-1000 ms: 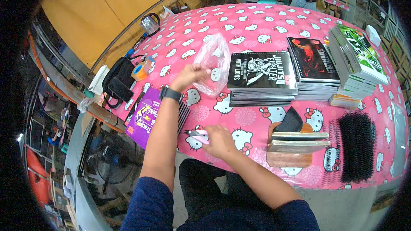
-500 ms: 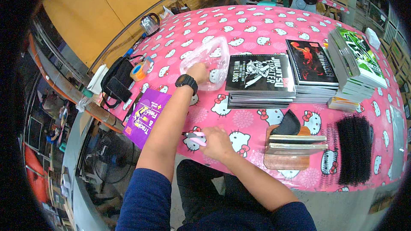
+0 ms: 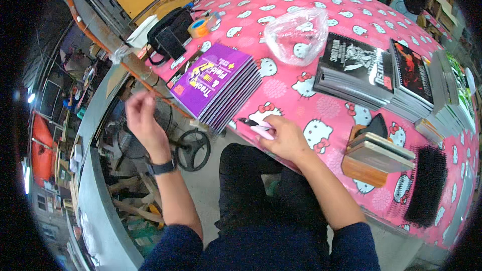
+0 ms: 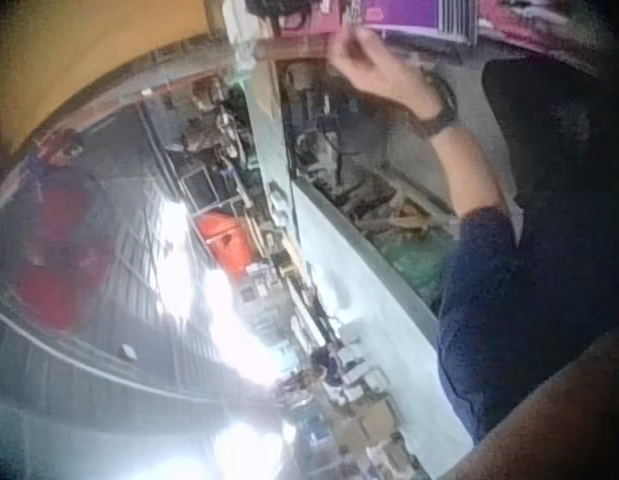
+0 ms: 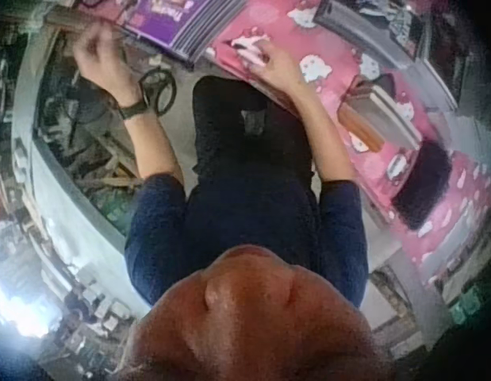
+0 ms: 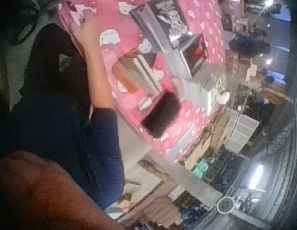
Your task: The person organizes stacks of notebooks on a table, moves a plastic bag, and then uses a small pink tool to trim or press down a binding element on the edge of a purple notebook.
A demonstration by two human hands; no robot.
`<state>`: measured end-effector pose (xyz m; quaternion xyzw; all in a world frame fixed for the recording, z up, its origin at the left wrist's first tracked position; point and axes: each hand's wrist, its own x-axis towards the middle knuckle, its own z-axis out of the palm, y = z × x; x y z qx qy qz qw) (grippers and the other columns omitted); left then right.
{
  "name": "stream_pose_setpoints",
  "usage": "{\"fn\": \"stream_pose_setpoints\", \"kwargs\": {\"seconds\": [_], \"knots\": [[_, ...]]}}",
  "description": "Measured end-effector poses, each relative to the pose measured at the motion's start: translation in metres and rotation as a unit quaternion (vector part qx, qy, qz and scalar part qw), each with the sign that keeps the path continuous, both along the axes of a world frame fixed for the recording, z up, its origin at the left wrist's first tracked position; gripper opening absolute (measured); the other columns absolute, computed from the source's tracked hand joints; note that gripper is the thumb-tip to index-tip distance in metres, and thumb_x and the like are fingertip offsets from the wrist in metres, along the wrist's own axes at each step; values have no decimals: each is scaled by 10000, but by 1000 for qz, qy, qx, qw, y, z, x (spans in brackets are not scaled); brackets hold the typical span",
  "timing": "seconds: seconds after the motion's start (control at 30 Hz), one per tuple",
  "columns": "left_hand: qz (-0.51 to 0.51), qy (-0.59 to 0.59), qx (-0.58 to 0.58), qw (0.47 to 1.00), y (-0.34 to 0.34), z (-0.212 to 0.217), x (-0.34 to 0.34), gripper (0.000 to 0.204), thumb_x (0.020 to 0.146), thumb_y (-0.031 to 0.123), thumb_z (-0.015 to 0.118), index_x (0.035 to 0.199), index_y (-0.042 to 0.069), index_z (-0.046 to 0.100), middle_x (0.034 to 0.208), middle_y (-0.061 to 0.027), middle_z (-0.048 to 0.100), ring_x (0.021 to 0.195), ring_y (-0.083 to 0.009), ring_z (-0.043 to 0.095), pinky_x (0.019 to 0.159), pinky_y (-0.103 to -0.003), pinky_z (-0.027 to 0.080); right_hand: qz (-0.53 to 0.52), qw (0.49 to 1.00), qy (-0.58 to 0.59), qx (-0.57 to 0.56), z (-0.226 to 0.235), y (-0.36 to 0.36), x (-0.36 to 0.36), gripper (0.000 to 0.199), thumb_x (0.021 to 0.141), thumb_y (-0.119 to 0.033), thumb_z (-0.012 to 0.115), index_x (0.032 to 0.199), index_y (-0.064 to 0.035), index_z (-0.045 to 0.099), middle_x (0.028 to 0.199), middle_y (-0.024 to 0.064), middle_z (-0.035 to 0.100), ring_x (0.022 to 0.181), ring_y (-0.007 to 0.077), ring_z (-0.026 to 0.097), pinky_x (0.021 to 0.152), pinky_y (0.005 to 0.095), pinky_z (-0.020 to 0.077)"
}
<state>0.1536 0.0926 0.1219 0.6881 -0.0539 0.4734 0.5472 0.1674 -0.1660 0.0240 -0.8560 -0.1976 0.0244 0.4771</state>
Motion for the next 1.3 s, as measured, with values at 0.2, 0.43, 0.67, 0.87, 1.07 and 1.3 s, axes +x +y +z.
{"fn": "stream_pose_setpoints", "kwargs": {"seconds": [0.2, 0.43, 0.67, 0.87, 1.07, 1.3], "knots": [[-56, 236, -67, 968, 7, -147, -44, 327, 756, 84, 684, 1057, 22, 574, 1024, -62, 584, 936, -145, 550, 756, -271, 458, 7, 978, -144, -151, -8, 51, -2, 341, 612, -226, 693, 851, -35, 540, 828, 139, 591, 843, 308, 580, 719, 410, 447], [-48, 224, -143, 963, -23, -167, -30, 257, 782, 77, 668, 1019, -1, 603, 959, -75, 624, 841, -127, 582, 714, -252, 468, -14, 949, -209, -237, -12, 68, 0, 424, 607, -239, 705, 953, -37, 566, 910, 123, 587, 939, 294, 543, 796, 445, 398], [-38, 194, -152, 968, -21, -171, -29, 207, 781, 69, 668, 967, -13, 634, 881, -63, 639, 725, -101, 585, 651, -237, 468, -14, 938, -213, -274, -6, 79, -3, 368, 602, -220, 704, 898, -45, 573, 856, 108, 591, 878, 283, 571, 755, 433, 424], [-22, 213, -126, 969, -22, -164, -31, 184, 778, 59, 668, 951, 1, 652, 849, -49, 643, 679, -83, 571, 632, -230, 465, 4, 964, -156, -217, -20, 76, 3, 290, 593, -189, 698, 813, -41, 580, 725, 118, 592, 666, 295, 597, 632, 407, 484], [-31, 193, -153, 969, -20, -172, -30, 186, 786, 50, 660, 963, -6, 641, 840, -46, 652, 688, -74, 576, 643, -224, 470, 13, 958, -167, -233, -8, 76, 2, 316, 607, -210, 700, 837, -34, 576, 796, 124, 595, 797, 296, 590, 707, 418, 452], [-59, 170, -188, 966, -23, -175, -30, 210, 791, 37, 659, 985, -26, 610, 861, -57, 652, 710, -74, 583, 654, -213, 471, -24, 926, -243, -288, -7, 78, -8, 356, 597, -225, 705, 865, -41, 561, 834, 115, 582, 841, 288, 571, 727, 411, 430]]}}
